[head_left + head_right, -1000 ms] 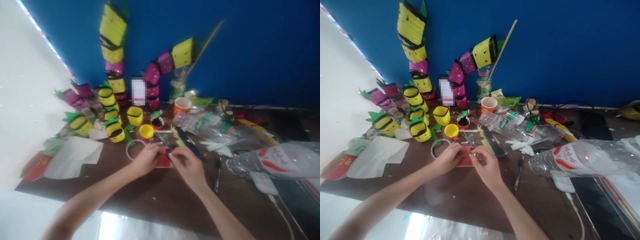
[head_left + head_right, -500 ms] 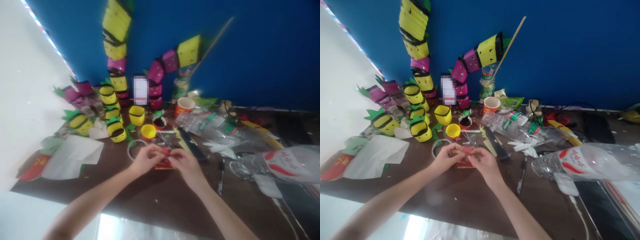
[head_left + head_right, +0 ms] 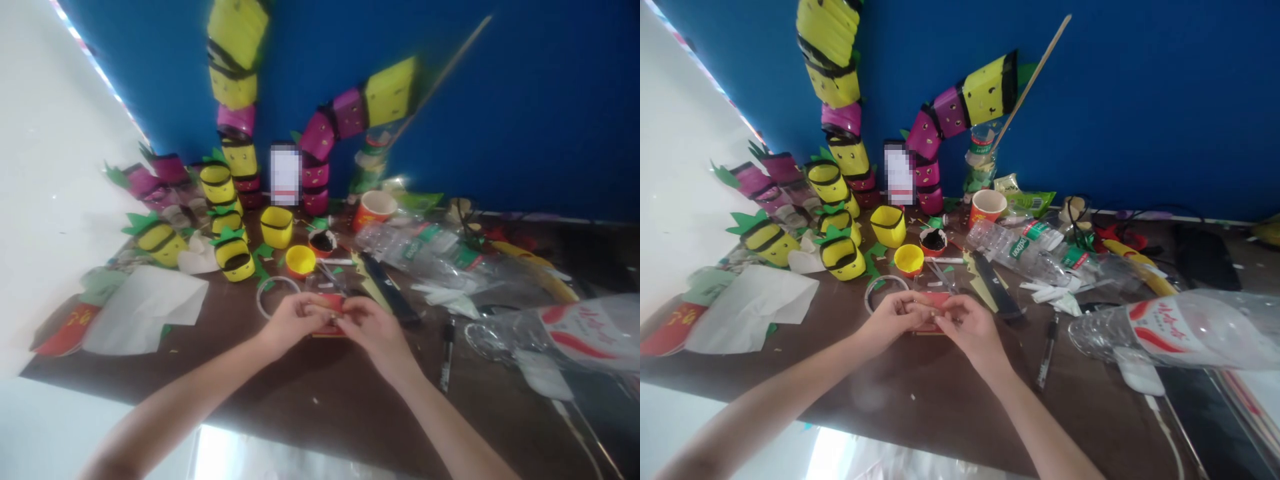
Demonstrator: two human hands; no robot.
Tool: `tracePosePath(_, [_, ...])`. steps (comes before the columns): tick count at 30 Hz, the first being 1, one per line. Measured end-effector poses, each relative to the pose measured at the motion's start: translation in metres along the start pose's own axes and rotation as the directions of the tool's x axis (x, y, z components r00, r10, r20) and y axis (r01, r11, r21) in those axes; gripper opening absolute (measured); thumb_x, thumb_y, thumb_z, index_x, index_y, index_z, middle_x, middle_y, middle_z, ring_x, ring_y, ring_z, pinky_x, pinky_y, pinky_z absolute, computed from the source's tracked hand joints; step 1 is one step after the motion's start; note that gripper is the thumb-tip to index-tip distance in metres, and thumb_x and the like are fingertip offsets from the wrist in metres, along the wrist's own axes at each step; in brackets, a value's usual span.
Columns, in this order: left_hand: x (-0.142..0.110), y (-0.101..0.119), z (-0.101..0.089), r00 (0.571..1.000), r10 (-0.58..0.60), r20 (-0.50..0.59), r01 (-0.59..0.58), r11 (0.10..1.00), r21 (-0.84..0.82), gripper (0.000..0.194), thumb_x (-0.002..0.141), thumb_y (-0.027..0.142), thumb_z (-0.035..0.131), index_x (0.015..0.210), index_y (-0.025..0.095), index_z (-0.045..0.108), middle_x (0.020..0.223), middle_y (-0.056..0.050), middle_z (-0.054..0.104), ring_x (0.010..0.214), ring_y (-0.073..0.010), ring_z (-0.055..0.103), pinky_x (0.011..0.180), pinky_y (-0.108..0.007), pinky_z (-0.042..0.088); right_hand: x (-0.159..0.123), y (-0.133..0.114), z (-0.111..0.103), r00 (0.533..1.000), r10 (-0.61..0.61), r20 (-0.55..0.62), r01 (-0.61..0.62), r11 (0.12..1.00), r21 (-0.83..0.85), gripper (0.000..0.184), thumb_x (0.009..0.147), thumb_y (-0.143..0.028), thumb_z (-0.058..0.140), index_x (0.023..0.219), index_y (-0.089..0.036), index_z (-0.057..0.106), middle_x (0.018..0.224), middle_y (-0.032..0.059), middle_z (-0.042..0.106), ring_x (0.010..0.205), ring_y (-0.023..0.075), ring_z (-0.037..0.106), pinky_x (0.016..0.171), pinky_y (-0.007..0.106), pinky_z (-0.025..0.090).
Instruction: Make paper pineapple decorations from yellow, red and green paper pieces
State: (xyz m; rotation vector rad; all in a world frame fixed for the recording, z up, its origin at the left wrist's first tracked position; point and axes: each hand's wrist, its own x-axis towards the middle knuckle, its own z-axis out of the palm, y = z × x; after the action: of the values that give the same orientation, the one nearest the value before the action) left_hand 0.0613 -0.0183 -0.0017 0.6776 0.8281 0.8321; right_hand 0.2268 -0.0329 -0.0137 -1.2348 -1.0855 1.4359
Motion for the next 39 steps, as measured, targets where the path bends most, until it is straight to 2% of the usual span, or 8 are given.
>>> tracePosePath(6, [-0.005,0.006,0.009,1.000,-0.007,-0.013,0.007,0.999,-0.041,0.032,0.057,0.022,0.078,0.079,0.008,0.059,0.069,-0.007,0.070,0.071,-0.0185,0.067,0.078,-0.035,0.054,-0.001,0.001,0.001,0.998,0.040,0.041,-0.041,0.999,0.012,0.030,0.061,-0.032,0.075,0.079,-0.018,0.055,0.070,-0.0010,0.057,0.067,0.0123,0.058,0.063,0.025,0.049])
tracePosePath(18, [-0.004,0.001,0.008,1.000,0.024,-0.003,-0.024,0.998,-0.061,0.033,0.057,0.022,0.078,0.078,0.010,0.056,0.075,-0.009,0.071,0.075,-0.0202,0.068,0.080,-0.038,0.053,-0.002,-0.002,0.002,1.000,0.028,0.015,-0.027,0.999,-0.038,0.028,0.061,-0.033,0.075,0.078,-0.019,0.057,0.077,0.0013,0.060,0.072,0.0136,0.060,0.065,0.024,0.050])
tracePosePath(23, [-0.005,0.000,0.006,0.999,0.036,-0.010,-0.037,0.999,-0.008,0.032,0.058,0.022,0.078,0.079,0.010,0.057,0.074,-0.008,0.071,0.073,-0.0200,0.068,0.079,-0.037,0.053,-0.002,0.000,0.001,0.999,0.020,0.035,-0.018,0.998,-0.060,0.027,0.063,-0.034,0.073,0.079,-0.019,0.057,0.075,0.0013,0.060,0.071,0.0143,0.061,0.065,0.024,0.051])
tracePosePath(28, [-0.004,-0.007,0.001,0.996,0.089,0.027,-0.090,0.995,0.036,0.032,0.060,0.023,0.077,0.082,0.012,0.056,0.078,-0.009,0.071,0.079,-0.0229,0.068,0.081,-0.039,0.052,-0.002,-0.001,0.002,0.999,0.001,0.037,0.003,0.996,-0.084,0.029,0.062,-0.036,0.073,0.079,-0.019,0.056,0.078,0.0026,0.061,0.072,0.0151,0.061,0.065,0.025,0.052])
tracePosePath(35, [-0.005,-0.008,0.001,0.992,0.129,0.006,-0.129,0.986,0.106,0.034,0.062,0.022,0.075,0.087,0.014,0.053,0.076,-0.008,0.071,0.078,-0.0222,0.068,0.077,-0.036,0.053,-0.002,0.001,0.002,0.996,-0.017,0.085,0.022,0.998,-0.060,0.025,0.066,-0.032,0.071,0.080,-0.020,0.055,0.078,0.0026,0.060,0.073,0.0148,0.061,0.064,0.026,0.053])
tracePosePath(37, [-0.005,-0.007,0.002,0.993,0.120,0.006,-0.120,0.989,0.084,0.035,0.061,0.021,0.075,0.087,0.014,0.053,0.074,-0.007,0.071,0.075,-0.0214,0.068,0.075,-0.035,0.053,-0.003,0.000,0.002,0.994,-0.045,0.099,0.052,0.996,-0.066,0.024,0.068,-0.033,0.070,0.081,-0.020,0.055,0.078,0.0027,0.060,0.071,0.0148,0.061,0.063,0.026,0.053])
tracePosePath(39, [-0.004,-0.005,0.003,0.994,0.113,-0.001,-0.113,0.992,0.063,0.034,0.061,0.021,0.075,0.086,0.014,0.054,0.074,-0.006,0.071,0.073,-0.0201,0.068,0.074,-0.034,0.053,-0.003,-0.001,0.002,0.987,-0.134,0.093,0.143,0.985,-0.096,0.021,0.070,-0.033,0.068,0.081,-0.020,0.055,0.078,0.0024,0.059,0.071,0.0147,0.061,0.063,0.026,0.053])
